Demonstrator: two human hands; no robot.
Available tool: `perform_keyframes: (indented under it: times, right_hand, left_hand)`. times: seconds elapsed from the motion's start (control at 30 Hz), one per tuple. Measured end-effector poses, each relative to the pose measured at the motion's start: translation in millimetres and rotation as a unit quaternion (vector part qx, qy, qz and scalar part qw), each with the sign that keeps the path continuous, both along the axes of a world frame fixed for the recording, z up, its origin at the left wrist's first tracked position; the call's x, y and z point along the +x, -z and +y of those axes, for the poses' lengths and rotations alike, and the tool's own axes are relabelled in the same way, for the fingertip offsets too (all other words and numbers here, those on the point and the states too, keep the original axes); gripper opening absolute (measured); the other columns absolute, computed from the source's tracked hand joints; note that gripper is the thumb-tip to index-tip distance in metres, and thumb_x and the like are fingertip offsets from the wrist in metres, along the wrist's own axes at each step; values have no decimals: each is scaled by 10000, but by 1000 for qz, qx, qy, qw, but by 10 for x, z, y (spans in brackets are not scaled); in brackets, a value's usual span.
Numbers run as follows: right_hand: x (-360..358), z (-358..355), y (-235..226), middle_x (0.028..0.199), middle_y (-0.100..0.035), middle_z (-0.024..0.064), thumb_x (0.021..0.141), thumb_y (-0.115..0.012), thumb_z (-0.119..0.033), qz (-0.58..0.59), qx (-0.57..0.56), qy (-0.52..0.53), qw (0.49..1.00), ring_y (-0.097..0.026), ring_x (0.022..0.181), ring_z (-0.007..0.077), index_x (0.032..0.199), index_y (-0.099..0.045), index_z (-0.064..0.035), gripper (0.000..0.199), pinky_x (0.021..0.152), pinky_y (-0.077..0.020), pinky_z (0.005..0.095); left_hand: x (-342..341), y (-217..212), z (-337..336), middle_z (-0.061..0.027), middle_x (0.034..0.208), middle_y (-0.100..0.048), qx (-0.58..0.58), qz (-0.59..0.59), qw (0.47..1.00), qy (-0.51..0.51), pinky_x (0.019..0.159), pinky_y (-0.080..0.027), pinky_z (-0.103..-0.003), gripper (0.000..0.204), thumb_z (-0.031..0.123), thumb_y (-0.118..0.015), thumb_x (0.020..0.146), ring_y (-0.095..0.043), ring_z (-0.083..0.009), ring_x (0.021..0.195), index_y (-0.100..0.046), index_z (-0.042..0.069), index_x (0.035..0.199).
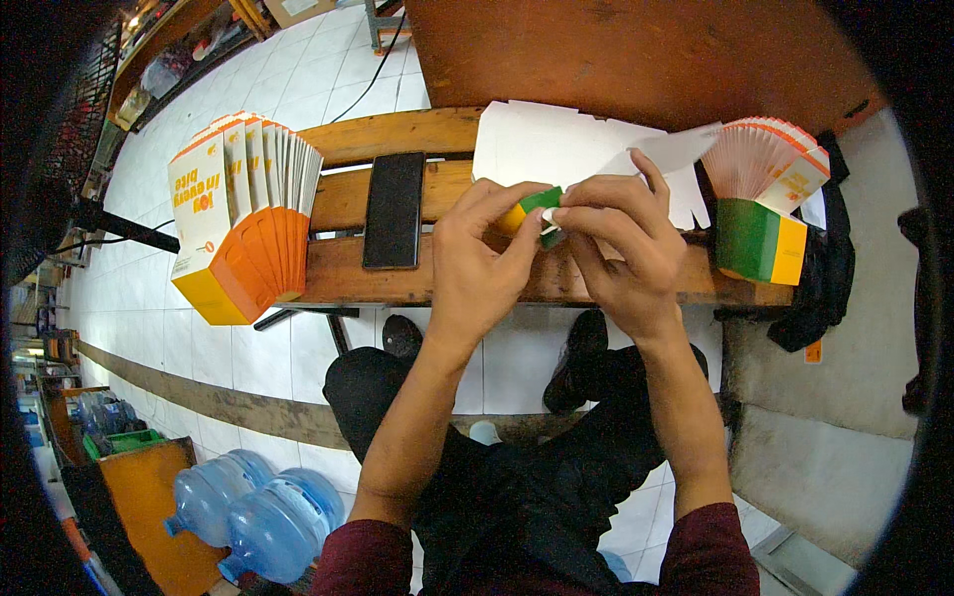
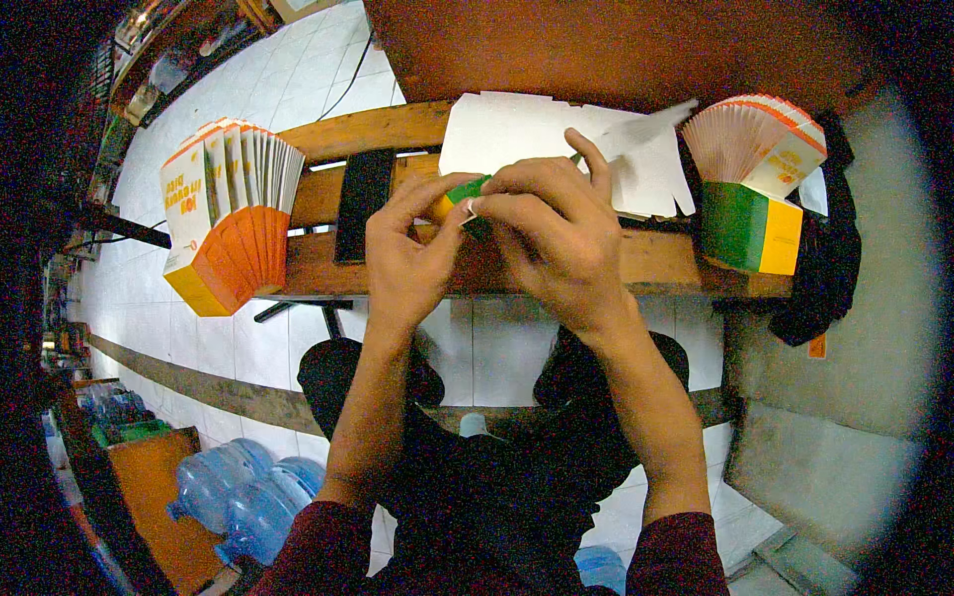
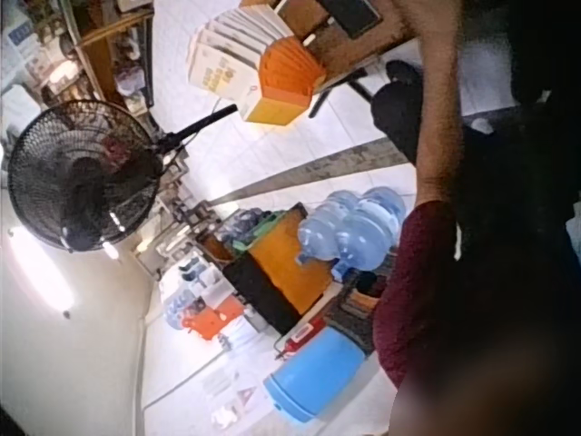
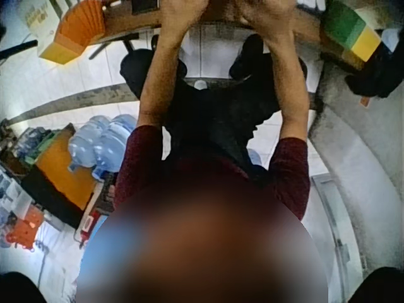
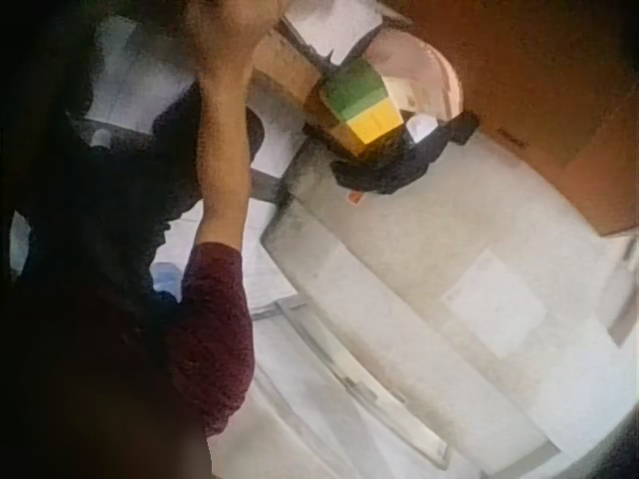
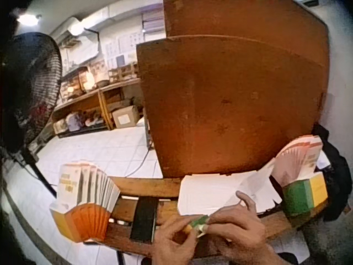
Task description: The person assembles flat-folded paperboard boxes by folding the sides and tucking flaps to form a cube. They handle multiple boxes one at a time, stacking completed units on the right side of the wooden bench.
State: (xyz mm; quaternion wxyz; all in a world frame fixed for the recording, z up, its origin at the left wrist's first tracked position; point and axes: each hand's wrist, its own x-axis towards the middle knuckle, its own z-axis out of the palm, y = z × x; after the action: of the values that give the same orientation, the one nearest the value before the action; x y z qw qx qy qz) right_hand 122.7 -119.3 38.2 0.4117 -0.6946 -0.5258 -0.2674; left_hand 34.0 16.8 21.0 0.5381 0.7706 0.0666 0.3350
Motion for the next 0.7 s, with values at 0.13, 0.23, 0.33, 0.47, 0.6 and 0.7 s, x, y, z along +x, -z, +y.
perform_keyframes:
  times: [0.13,0.23,0.33,0.47,0.6,0.7]
  right_hand:
    - [-16,-9,-14,927,-686,3,690,-750,-45,-18,4,22,1000,-653,887,198,883,-704,-152,225,1067,-342,521]
    - [-22,-37,-33,938,-688,6,698,-744,-55,0,-36,18,999,-652,919,203,891,-711,-153,219,1068,-346,519]
    - [-16,-45,-44,969,-687,18,714,-737,-75,22,-54,14,998,-649,955,218,900,-718,-149,201,1070,-347,516]
    - [-15,-23,-61,1010,-682,45,780,-706,-93,75,-90,4,993,-643,987,242,980,-702,-132,204,1077,-337,511]
    - [-56,-41,-80,980,-665,68,844,-648,-77,305,-122,-36,944,-635,985,253,1128,-621,-92,286,1071,-343,490]
    - [-9,-86,-86,961,-637,90,850,-615,-44,321,-140,-39,936,-624,961,267,1167,-569,-57,321,1039,-373,446]
  left_hand:
    - [-16,-39,80,-116,815,-624,4,-23,998,59,645,-454,-293,260,17,-663,817,-594,-203,716,-721,18,1071]
    - [-44,-44,132,-109,799,-620,17,-17,997,76,640,-448,-299,265,19,-661,806,-592,-209,710,-724,19,1064]
    - [-76,-37,145,-106,783,-613,28,-14,996,83,703,-444,-333,242,44,-657,802,-591,-236,729,-730,17,1031]
    - [-107,-26,170,-103,808,-615,83,-14,993,83,797,-416,-378,222,92,-657,801,-581,-274,781,-731,25,1000]
    - [-101,-16,113,-98,843,-631,141,10,989,49,850,-412,-382,206,124,-673,806,-596,-267,829,-731,37,983]
    - [-83,-17,89,-105,848,-658,178,-13,983,44,830,-456,-389,176,161,-685,827,-618,-280,793,-734,45,950]
